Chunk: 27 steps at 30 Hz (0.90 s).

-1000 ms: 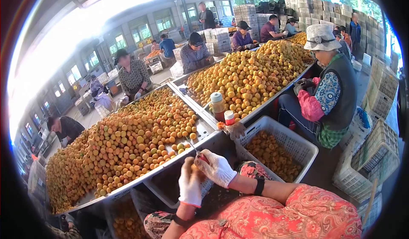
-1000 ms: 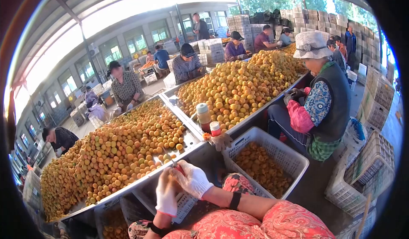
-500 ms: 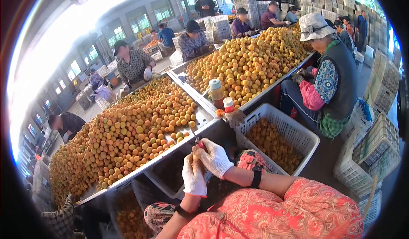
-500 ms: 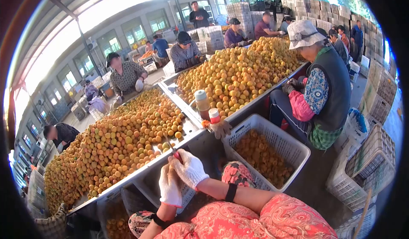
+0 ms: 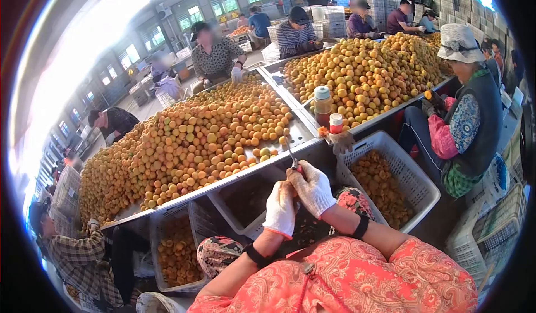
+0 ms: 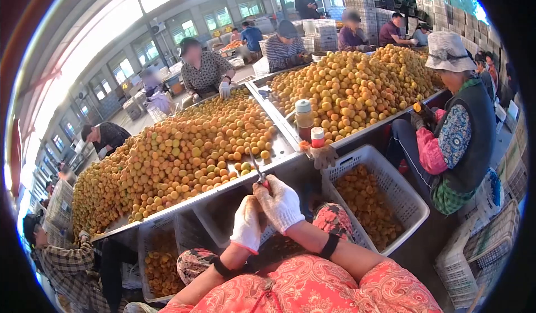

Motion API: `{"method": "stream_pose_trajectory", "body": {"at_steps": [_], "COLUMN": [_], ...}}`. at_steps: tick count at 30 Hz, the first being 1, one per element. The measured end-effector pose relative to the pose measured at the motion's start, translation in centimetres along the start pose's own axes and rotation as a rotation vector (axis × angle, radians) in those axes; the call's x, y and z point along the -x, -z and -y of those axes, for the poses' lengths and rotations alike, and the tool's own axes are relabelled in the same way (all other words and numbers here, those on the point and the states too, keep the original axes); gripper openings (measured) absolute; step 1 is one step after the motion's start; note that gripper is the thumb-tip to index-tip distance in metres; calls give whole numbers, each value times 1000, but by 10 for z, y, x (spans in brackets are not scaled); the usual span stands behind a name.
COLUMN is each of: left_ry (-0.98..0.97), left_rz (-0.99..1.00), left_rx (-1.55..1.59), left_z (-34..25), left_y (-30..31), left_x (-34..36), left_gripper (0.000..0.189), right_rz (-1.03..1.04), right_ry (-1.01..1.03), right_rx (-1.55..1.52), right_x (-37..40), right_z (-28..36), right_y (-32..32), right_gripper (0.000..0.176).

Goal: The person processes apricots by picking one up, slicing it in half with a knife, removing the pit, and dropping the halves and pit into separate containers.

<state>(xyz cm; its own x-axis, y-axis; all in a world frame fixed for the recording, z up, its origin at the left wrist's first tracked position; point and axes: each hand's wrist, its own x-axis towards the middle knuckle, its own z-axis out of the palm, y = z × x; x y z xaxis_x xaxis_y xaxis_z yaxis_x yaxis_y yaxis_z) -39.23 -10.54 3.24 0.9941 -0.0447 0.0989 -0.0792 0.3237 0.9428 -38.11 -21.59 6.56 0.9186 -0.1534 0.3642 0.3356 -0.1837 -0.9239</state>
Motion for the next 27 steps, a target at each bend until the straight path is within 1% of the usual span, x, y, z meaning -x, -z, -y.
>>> {"method": "stream_pose_trajectory", "body": {"at_steps": [2, 3, 4, 5, 7, 8, 10, 11, 13, 14, 16, 17, 18, 20, 21, 23, 24, 25, 26, 27], "left_ry": [-38, 14, 65, 63, 303, 300, 424, 423, 504, 509, 583, 674, 687, 745, 753, 711, 688, 692, 528, 367], "left_rz": [25, 18, 12, 4, 0, -6, -90, -95, -56, -65, -84, -158, -161, -246, -255, -202, -172, -174, -145, -115], "left_rx": [-14, 5, 27, 27, 184, 183, 659, 660, 729, 733, 650, 544, 543, 382, 386, 536, 607, 606, 514, 417], "left_z": [-2, -7, -10, -9, -7, -6, -6, -7, -8, -10, -19, -21, -22, -20, -18, -13, -10, -1, 12, 13], "left_y": [-3, -6, -7, -4, 3, 1, -8, -8, -6, -6, -8, -7, -6, -4, -4, -2, -1, 3, 9, 9], "left_x": [2, 2, 2, 0, -6, -9, -15, -16, -13, -12, -5, -3, -2, 1, 1, -5, -7, -11, -18, -21], "left_gripper": [28, 29, 30, 30, 33, 33, 35, 35, 36, 36, 49, 53, 53, 56, 56, 51, 49, 49, 43, 37], "right_rz": [-6, -38, -29, -40, -50, -45, -39, -35, -10, -2, 17, 58, 58, 124, 141, 137, 126, 74, 20, 9], "right_ry": [-16, 40, 40, 66, 134, 135, 272, 271, 323, 316, 361, 345, 331, 409, 434, 407, 384, 360, 337, 275], "right_rx": [58, 77, 74, 103, 162, 158, 207, 205, 252, 253, 288, 295, 298, 353, 369, 336, 303, 263, 222, 186], "right_x": [-2, -3, -3, -4, -5, -5, -4, -4, -3, -4, -2, -1, -1, -2, -3, -3, -3, -3, -4, -7], "right_z": [-2, 2, 4, 5, 10, 13, 16, 17, 18, 18, 16, 15, 12, 7, 6, 6, 5, 3, 1, -4], "right_y": [0, 0, -1, -1, 0, -1, -4, -4, -6, -7, -10, -9, -9, -9, -8, -6, -5, -5, -5, -6], "right_gripper": [25, 23, 23, 23, 23, 23, 21, 21, 19, 19, 18, 18, 18, 20, 20, 17, 15, 15, 15, 18]}}
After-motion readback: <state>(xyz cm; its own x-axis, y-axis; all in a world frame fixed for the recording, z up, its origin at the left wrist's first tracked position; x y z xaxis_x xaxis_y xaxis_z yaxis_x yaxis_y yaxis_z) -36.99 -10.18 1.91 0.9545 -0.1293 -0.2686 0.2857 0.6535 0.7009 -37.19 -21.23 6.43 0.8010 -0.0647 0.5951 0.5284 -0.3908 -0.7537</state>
